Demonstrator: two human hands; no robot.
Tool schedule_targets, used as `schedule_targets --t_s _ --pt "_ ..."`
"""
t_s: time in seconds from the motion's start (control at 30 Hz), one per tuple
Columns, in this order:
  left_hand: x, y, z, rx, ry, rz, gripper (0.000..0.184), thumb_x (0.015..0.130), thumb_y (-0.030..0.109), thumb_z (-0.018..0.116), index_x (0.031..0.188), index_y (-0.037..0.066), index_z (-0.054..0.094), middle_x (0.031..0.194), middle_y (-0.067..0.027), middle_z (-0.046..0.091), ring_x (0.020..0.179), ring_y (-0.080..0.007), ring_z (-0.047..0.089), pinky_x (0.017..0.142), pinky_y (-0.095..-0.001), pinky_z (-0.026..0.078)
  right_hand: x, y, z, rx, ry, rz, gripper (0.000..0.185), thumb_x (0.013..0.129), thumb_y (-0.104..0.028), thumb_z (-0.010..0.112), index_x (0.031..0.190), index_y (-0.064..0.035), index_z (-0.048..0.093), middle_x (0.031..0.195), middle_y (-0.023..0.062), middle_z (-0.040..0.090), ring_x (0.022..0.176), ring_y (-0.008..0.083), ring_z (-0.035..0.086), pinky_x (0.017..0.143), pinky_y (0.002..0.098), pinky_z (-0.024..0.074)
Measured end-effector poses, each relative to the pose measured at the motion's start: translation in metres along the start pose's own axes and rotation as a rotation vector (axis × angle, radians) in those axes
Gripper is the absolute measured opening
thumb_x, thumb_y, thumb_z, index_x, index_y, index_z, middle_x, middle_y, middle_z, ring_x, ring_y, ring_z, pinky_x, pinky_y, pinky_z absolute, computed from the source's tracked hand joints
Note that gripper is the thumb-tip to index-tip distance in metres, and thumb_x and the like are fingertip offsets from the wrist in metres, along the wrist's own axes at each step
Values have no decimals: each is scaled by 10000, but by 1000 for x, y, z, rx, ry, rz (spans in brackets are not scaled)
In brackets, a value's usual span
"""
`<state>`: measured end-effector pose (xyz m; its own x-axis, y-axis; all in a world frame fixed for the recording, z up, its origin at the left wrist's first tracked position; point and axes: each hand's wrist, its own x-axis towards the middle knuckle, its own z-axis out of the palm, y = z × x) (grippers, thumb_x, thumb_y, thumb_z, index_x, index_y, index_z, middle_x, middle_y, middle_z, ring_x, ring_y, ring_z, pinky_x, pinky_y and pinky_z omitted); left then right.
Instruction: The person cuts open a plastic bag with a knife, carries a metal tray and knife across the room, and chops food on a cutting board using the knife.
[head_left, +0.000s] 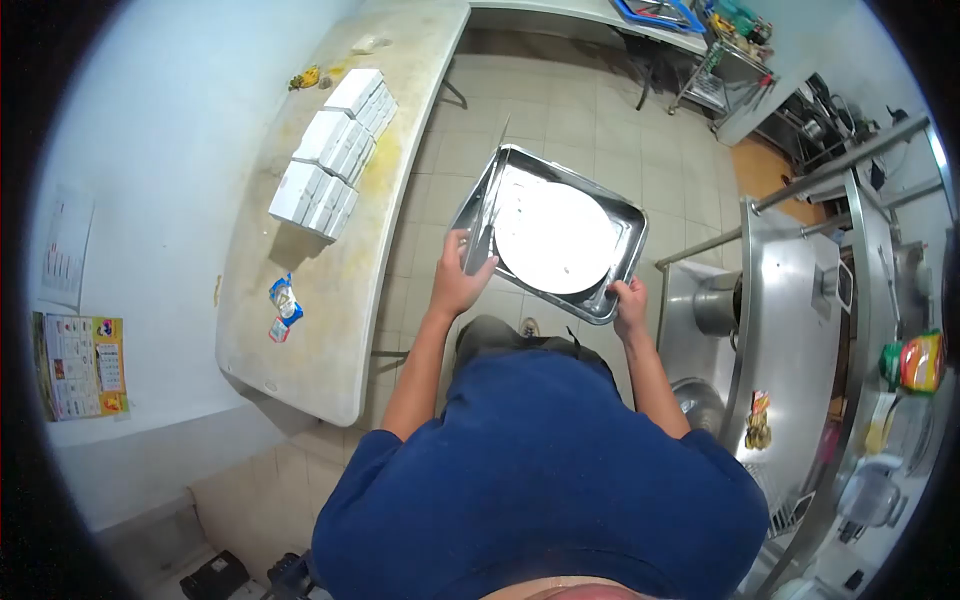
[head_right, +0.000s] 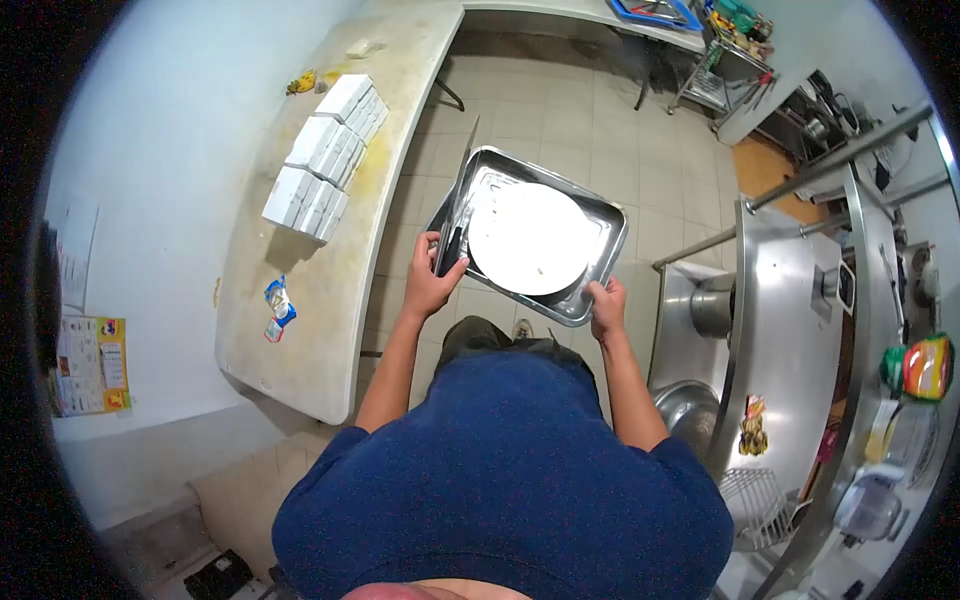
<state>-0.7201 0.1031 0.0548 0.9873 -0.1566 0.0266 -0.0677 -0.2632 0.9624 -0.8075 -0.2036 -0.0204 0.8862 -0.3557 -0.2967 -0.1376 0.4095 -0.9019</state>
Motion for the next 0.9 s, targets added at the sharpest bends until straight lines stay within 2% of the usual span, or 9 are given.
schedule_targets --t_s 0.03,0.13,0.33,0.43,0.47,0.57,0.73,0.9 --pt "15 4 -2 -2 7 8 498 817 75 731 1197 8 417 964 -174 696 882 -204 686 756 -321 531 14 -6 9 10 2 1 161 770 12 542 898 -23 634 791 11 655 663 84 580 638 234 464" --pt "62 4 -6 25 34 80 454 841 74 727 1163 20 412 890 -93 662 786 -114 627 664 -254 492 54 -11 28 33 8 -11 163 771 19 537 896 -19 635 789 16 655 668 88 586 634 234 469" --pt "160 -9 -31 126 25 78 461 830 85 733 1163 15 421 915 -120 676 817 -157 645 713 -295 508 135 6 73 55 59 6 196 775 16 532 945 -2 628 817 28 654 687 102 597 653 250 487" --pt "214 -11 -50 108 -2 90 492 803 131 747 1174 19 444 940 -191 676 886 -305 688 767 -382 521 177 3 100 21 76 -13 209 776 17 529 963 4 621 832 38 653 692 112 599 655 255 491" --pt "230 -9 -55 79 -39 27 499 804 135 750 1178 16 443 995 -213 659 917 -311 677 792 -392 517 188 -1 108 23 100 -21 217 764 25 529 962 13 617 834 46 651 696 120 601 657 257 492" --pt "285 -26 -64 84 -55 39 499 807 136 751 1181 16 443 1044 -228 638 952 -301 663 819 -380 510 222 -12 133 42 122 -15 226 751 31 531 960 17 614 839 50 651 696 124 601 659 260 492" --pt "358 -25 -67 13 -181 22 507 820 113 755 1189 1 425 1015 -167 638 949 -219 645 822 -340 499 268 -17 150 59 194 -7 240 749 28 536 976 15 611 851 49 654 708 131 609 675 263 501" --pt "422 -33 -51 -7 -269 -5 507 832 97 745 1200 -2 411 1022 -176 650 933 -200 643 799 -331 504 301 -27 159 166 271 -19 269 742 19 553 1000 30 627 879 77 678 731 153 633 700 275 508"
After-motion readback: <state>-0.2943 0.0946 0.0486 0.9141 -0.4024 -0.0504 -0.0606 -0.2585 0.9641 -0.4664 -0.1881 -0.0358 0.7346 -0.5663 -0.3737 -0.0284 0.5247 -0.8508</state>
